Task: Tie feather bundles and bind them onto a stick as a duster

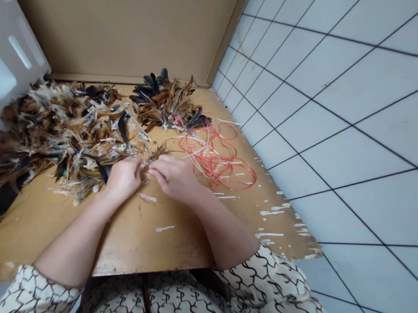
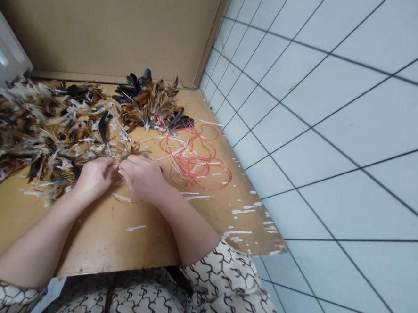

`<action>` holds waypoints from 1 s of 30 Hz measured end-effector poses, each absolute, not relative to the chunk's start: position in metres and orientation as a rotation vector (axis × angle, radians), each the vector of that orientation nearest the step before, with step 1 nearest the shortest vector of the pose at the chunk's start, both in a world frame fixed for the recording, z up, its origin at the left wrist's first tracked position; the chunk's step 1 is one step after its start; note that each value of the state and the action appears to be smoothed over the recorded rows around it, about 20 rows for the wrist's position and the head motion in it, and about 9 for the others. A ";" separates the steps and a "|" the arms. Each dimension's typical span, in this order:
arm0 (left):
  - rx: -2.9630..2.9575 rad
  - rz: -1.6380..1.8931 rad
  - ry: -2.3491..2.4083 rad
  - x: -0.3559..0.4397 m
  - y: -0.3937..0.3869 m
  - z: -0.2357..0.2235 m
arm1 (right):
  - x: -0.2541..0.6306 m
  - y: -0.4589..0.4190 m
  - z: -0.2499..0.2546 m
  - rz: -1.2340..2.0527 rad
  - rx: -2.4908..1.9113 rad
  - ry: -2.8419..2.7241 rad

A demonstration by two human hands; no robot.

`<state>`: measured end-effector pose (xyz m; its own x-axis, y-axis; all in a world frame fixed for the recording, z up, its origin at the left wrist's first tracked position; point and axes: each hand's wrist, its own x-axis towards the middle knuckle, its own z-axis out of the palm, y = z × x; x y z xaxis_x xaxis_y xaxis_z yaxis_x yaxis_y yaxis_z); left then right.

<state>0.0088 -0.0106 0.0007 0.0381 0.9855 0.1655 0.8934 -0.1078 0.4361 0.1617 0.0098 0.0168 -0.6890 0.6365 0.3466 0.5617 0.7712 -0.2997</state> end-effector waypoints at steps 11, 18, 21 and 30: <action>2.082 0.757 1.174 0.011 -0.017 0.005 | 0.182 0.033 0.022 1.132 -0.923 -2.144; 1.243 1.206 1.009 0.014 -0.018 0.008 | 0.161 0.032 0.005 1.577 -0.930 -1.756; 1.098 1.261 0.952 0.014 -0.015 0.006 | 0.153 0.026 0.001 1.622 -0.909 -1.690; 0.966 1.279 1.184 0.011 -0.010 0.003 | 0.151 0.017 0.001 1.196 -1.034 -1.915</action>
